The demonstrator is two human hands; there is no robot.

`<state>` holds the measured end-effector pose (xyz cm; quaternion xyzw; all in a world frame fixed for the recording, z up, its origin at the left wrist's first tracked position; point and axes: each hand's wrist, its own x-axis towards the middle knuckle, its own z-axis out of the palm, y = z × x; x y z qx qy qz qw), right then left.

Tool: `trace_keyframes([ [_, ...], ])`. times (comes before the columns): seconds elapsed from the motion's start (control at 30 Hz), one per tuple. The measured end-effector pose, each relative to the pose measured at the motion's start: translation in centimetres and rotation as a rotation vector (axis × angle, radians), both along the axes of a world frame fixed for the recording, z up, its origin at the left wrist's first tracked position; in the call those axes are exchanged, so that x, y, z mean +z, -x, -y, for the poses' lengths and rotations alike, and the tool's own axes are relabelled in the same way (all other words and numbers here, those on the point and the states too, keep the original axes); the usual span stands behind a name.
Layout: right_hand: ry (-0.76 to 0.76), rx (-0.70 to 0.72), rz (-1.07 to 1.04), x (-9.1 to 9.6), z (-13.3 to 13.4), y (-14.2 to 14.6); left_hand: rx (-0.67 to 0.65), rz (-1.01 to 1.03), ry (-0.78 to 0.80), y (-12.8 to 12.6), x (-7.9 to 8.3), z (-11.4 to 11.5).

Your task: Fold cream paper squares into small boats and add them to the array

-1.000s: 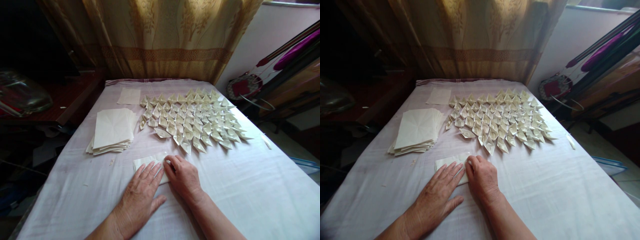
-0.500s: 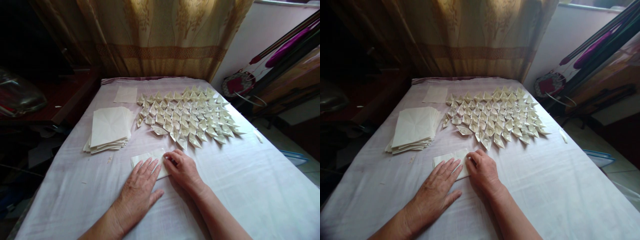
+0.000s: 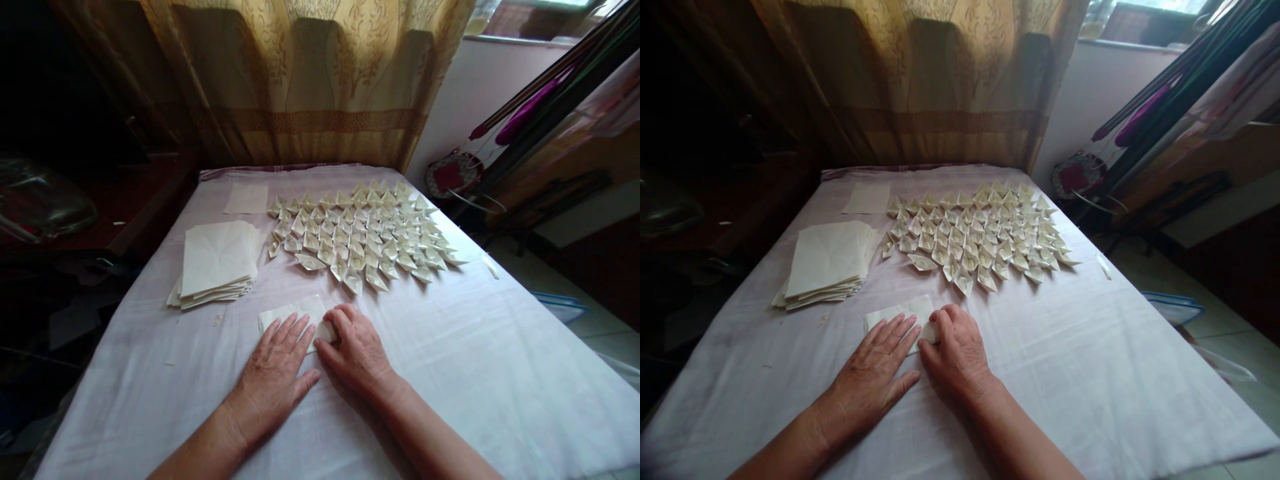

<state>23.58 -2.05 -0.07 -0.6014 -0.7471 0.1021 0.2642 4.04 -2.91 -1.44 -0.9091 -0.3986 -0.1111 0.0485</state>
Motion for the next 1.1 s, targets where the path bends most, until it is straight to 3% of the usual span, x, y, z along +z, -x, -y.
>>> trace_keyframes([
  [0.23,-0.005,-0.018,0.028,-0.2,0.3,-2.0,-0.001,-0.01,0.088,0.2,0.2,-0.2],
  [0.7,-0.016,-0.032,0.005,-0.2,0.2,-2.0,-0.071,-0.078,0.351,0.7,2.4,-1.1],
  [0.87,-0.031,-0.03,-0.016,-0.2,0.2,-1.9,-0.103,-0.134,0.36,1.9,3.0,-1.1],
  [1.1,0.0,-0.044,-0.002,0.0,0.1,-1.9,-0.043,-0.189,0.391,4.6,3.6,0.1],
])
